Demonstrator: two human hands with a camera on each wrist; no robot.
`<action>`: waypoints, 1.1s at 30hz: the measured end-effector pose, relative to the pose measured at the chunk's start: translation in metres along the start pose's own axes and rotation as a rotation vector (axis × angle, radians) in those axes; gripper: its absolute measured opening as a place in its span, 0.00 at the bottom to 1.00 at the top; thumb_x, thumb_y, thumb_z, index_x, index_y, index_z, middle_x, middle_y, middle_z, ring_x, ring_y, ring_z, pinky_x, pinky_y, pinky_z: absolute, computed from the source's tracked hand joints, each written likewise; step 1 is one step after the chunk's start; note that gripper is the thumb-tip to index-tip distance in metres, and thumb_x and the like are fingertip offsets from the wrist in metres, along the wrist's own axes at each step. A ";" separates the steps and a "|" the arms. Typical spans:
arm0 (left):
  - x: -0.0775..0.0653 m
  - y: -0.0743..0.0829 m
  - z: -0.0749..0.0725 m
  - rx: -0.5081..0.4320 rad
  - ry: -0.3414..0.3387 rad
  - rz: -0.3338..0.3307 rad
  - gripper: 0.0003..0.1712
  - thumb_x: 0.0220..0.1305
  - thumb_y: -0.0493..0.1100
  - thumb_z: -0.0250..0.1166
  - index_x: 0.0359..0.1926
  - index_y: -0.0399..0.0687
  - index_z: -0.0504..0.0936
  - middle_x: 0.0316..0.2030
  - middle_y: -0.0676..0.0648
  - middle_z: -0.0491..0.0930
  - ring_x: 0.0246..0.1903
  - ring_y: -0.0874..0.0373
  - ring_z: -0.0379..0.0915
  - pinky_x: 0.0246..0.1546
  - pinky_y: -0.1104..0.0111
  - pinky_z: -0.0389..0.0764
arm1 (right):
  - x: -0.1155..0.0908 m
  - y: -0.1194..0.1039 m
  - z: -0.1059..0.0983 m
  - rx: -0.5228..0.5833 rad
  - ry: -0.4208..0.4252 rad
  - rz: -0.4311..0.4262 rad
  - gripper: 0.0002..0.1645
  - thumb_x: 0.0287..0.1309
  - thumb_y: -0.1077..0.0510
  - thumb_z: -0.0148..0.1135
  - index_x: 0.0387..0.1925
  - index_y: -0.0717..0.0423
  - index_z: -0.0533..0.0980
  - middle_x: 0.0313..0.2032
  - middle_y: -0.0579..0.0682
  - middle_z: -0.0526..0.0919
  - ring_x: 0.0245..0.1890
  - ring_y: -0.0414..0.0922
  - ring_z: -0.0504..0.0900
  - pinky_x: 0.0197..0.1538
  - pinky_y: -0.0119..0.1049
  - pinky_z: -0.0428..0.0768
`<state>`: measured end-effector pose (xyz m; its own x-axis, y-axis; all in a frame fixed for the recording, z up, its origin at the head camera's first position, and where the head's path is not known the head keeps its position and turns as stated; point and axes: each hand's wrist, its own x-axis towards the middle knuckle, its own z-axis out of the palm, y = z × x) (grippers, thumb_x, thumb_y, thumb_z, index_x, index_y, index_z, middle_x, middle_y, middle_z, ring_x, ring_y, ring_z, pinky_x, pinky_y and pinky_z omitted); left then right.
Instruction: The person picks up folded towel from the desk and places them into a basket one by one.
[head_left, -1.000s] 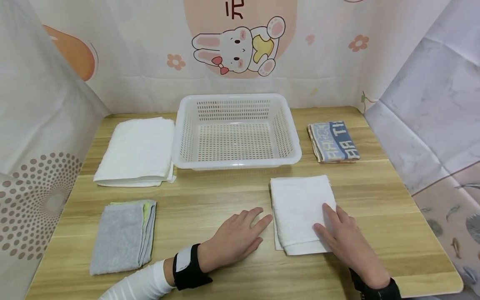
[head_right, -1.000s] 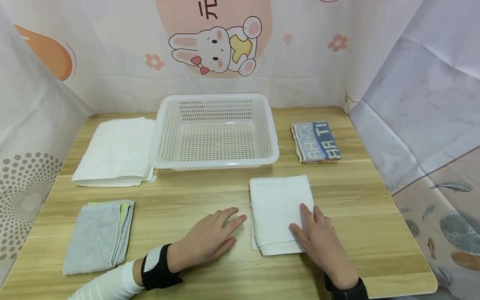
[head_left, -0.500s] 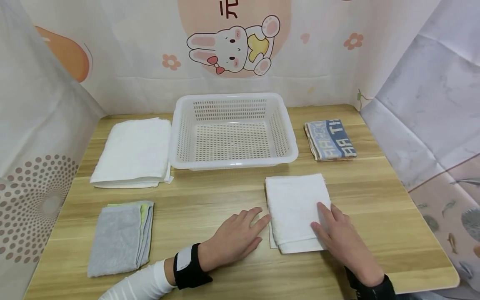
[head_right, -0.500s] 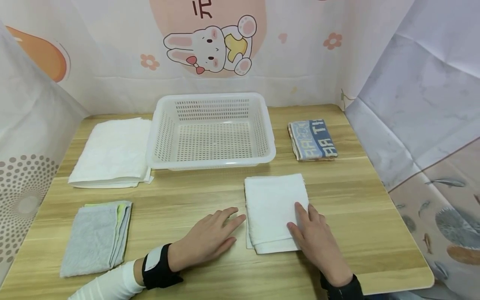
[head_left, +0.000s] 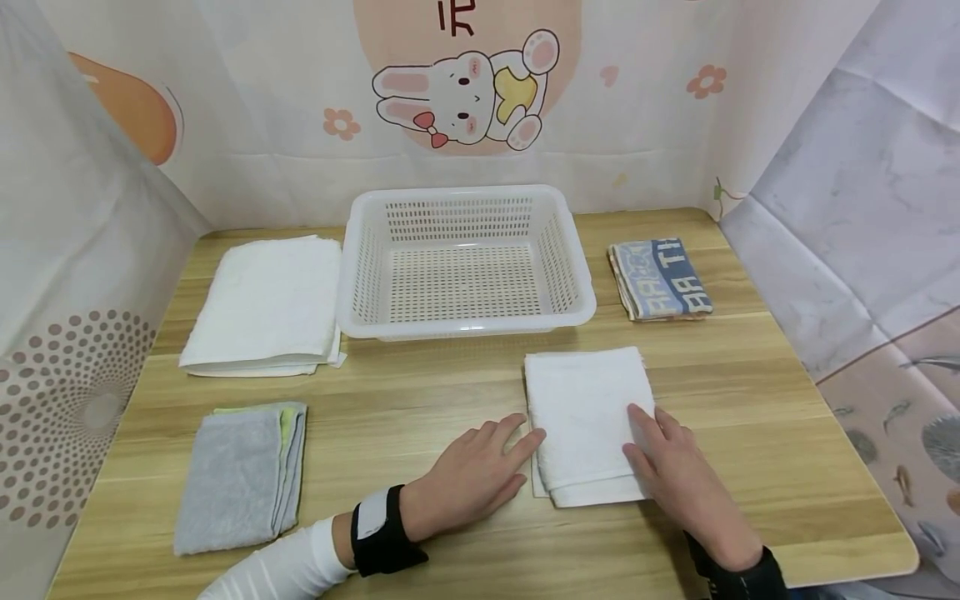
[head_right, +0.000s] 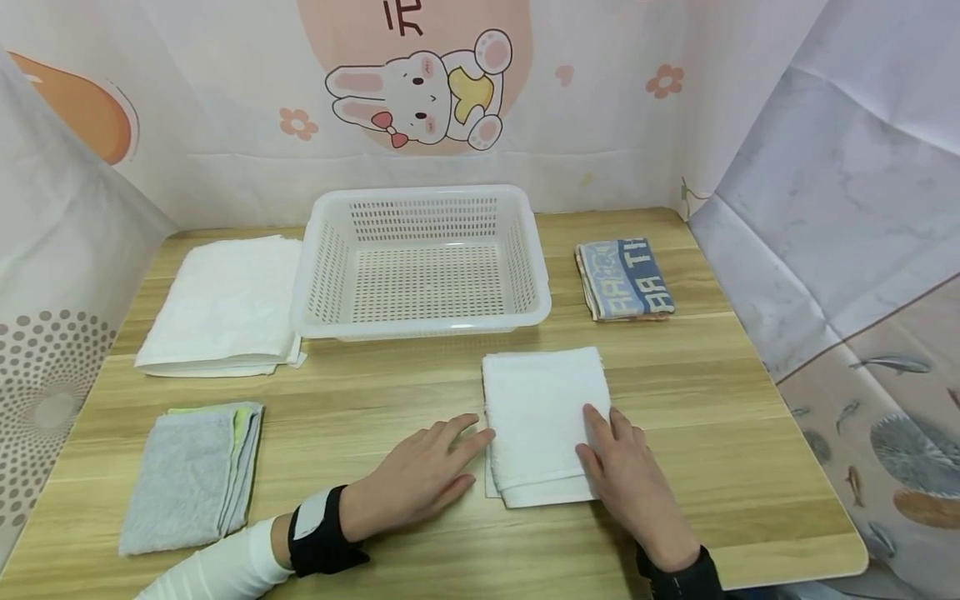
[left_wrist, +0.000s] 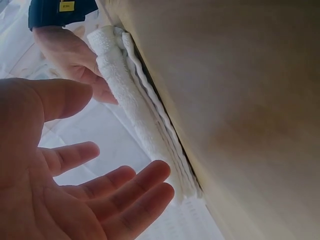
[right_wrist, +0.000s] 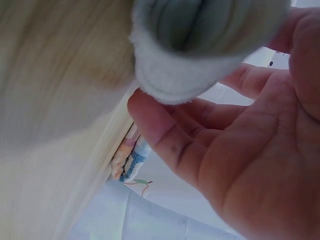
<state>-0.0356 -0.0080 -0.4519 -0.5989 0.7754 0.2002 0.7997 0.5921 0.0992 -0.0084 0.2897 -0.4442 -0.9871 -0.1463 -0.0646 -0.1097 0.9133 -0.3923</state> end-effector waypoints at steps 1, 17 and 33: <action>0.000 0.000 0.000 0.000 -0.003 0.000 0.33 0.66 0.53 0.64 0.69 0.52 0.67 0.62 0.43 0.70 0.44 0.53 0.77 0.34 0.67 0.80 | 0.000 0.000 0.000 0.001 -0.003 0.003 0.33 0.66 0.61 0.61 0.69 0.66 0.64 0.61 0.77 0.66 0.59 0.73 0.68 0.55 0.67 0.70; 0.001 0.004 0.000 -0.089 -0.065 0.008 0.33 0.68 0.51 0.63 0.70 0.48 0.66 0.65 0.39 0.69 0.47 0.51 0.79 0.37 0.65 0.82 | 0.006 -0.001 0.004 0.044 -0.036 0.016 0.36 0.65 0.58 0.62 0.69 0.68 0.63 0.61 0.76 0.64 0.60 0.68 0.66 0.57 0.65 0.70; 0.005 0.005 -0.001 -0.220 -0.159 0.013 0.32 0.71 0.49 0.61 0.71 0.45 0.64 0.67 0.36 0.67 0.53 0.50 0.78 0.47 0.63 0.81 | 0.006 -0.003 0.005 0.106 -0.027 0.037 0.39 0.64 0.57 0.65 0.70 0.67 0.60 0.61 0.74 0.63 0.58 0.65 0.69 0.58 0.63 0.71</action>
<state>-0.0342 -0.0011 -0.4491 -0.5737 0.8176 0.0487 0.7868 0.5335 0.3103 -0.0136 0.2845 -0.4480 -0.9867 -0.1245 -0.1049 -0.0587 0.8732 -0.4837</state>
